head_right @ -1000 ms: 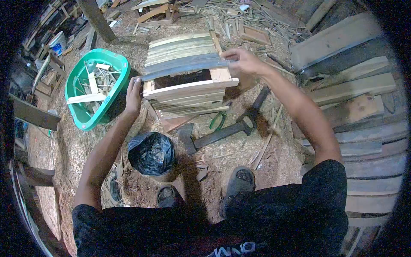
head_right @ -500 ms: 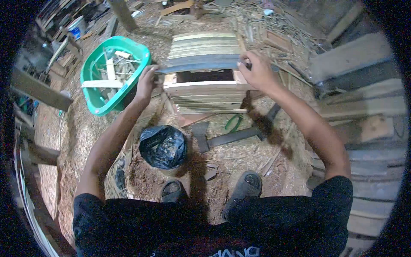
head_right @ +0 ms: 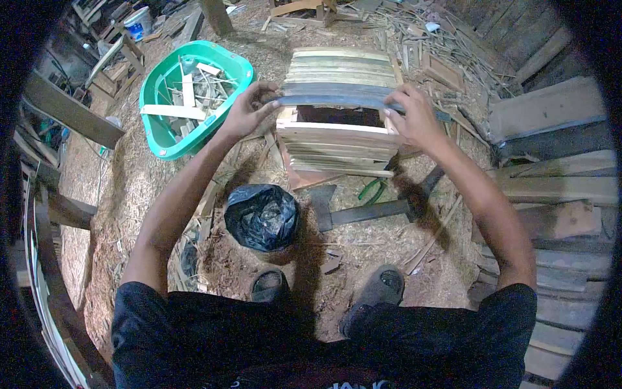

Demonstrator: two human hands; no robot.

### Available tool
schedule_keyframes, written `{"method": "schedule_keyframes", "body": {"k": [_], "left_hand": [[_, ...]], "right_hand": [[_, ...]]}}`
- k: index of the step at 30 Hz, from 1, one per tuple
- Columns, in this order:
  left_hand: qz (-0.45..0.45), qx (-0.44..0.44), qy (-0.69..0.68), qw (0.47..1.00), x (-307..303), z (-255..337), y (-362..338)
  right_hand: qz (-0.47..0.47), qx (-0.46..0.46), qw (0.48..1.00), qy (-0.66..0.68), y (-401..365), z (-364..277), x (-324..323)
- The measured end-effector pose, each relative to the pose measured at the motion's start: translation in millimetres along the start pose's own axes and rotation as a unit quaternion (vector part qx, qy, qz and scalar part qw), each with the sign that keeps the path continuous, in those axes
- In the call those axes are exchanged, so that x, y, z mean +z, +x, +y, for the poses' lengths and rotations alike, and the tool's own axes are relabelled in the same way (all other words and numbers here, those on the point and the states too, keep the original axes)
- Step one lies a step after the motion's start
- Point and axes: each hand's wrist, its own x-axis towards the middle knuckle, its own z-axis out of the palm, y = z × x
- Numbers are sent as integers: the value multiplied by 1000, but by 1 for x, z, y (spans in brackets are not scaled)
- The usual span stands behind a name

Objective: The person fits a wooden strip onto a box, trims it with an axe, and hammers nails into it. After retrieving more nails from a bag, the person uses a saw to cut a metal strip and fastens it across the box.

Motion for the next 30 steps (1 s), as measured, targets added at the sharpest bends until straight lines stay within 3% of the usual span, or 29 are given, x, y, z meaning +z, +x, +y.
{"method": "schedule_keyframes", "body": {"k": [5, 8, 10, 11, 13, 15, 17, 18, 19, 21, 24, 26, 29, 30], "left_hand": [[-1, -24, -129, 991, -6, -13, 0], [14, -25, -110, 993, -5, -12, 0], [97, 15, -54, 994, 0, 3, 0], [138, 35, -26, 989, 3, 11, 0], [321, 84, -93, 939, 22, 33, -1], [342, 24, -130, 930, 39, 59, -9], [204, 20, -201, 958, 53, 73, -26], [159, 36, -183, 970, 62, 83, -34], [118, 42, -211, 969, 72, 94, -39], [76, 12, -271, 959, 89, 99, -43], [65, -28, -312, 948, 96, 98, -45], [84, -31, -355, 931, 104, 88, -49], [49, -45, -301, 951, 128, 65, -81], [-16, -84, -287, 954, 133, 63, -93]], "right_hand": [[-19, 42, 998, 49, -10, 23, -9], [-13, 28, 998, 50, -15, 20, -17], [25, -18, 998, 60, -15, 19, -17], [31, 18, 997, 67, -19, 18, -19], [43, 92, 991, 82, -17, -11, -26], [38, 147, 971, 183, -17, -24, -19], [21, 195, 937, 288, -15, -51, -15], [40, 129, 947, 290, -13, -65, -12], [-5, 191, 913, 359, -10, -83, -16], [-37, 198, 915, 350, -12, -99, -5], [9, 76, 915, 396, -22, -112, 20], [-4, 70, 933, 353, -34, -117, 16], [30, 98, 943, 316, -73, -101, 26], [12, 141, 934, 326, -88, -96, 26]]}}
